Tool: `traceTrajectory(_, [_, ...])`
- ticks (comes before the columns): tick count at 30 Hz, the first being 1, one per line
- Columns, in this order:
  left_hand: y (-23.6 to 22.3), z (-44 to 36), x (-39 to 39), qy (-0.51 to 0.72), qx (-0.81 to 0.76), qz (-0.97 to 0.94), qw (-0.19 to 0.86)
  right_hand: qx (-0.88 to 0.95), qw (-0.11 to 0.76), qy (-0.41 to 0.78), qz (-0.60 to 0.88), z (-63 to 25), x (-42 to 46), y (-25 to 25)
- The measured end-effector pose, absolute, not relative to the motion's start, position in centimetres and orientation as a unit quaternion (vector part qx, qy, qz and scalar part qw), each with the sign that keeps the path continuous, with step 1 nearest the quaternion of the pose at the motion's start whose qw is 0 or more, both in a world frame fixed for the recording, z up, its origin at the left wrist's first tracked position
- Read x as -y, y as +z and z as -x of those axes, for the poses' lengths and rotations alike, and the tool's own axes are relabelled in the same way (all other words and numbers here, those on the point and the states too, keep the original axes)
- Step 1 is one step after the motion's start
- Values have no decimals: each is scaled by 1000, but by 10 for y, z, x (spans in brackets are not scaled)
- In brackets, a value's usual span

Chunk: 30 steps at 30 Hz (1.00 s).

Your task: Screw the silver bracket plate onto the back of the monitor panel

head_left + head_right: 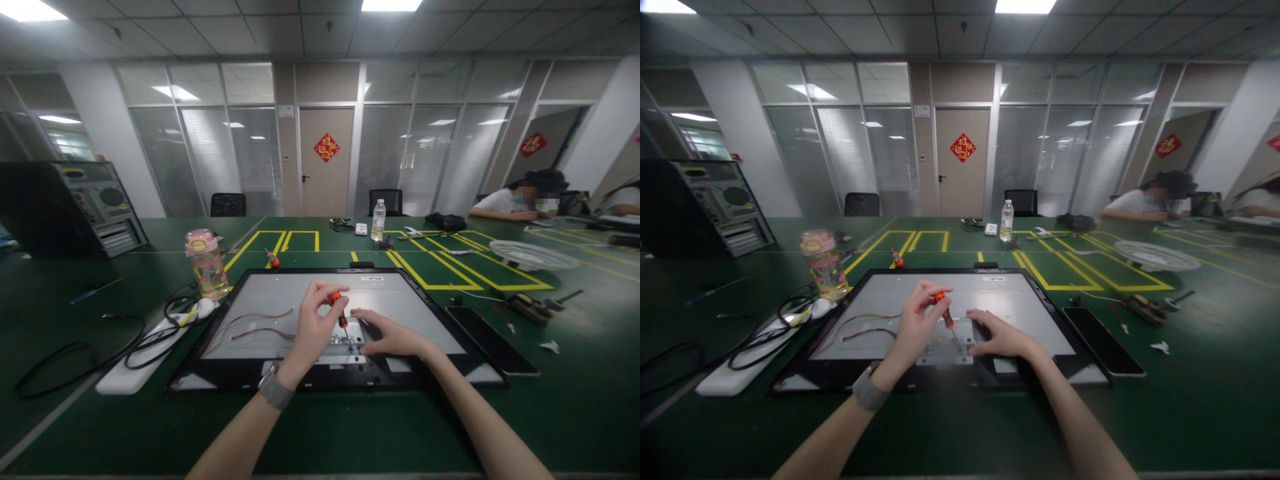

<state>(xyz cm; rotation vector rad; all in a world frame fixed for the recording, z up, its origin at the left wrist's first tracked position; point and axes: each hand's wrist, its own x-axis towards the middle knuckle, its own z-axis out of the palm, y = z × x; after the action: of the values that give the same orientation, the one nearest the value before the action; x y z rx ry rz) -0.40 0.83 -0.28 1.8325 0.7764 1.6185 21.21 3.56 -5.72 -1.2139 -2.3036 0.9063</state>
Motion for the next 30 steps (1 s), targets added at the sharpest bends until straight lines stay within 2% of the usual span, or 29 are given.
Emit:
traceTrajectory(3, [-3,4,-8,605,-285,-687,283,819,188,322,436,-212,-35,-56])
traceTrajectory(7, [-3,4,-9,587,-258,-691,334,818,186,322,440,-211,-34,-55])
traceTrajectory(13, [-5,4,-11,594,-299,-691,284,819,187,323,436,-211,-35,-57])
traceTrajectory(19, [-2,4,-9,593,-270,-689,318,820,190,320,435,-213,-37,-60])
traceTrajectory(24, [-1,5,-7,603,-285,-696,268,821,187,320,435,-212,-36,-57])
traceTrajectory(30, [0,6,-6,587,-241,-706,313,818,191,323,435,-212,-35,-57])
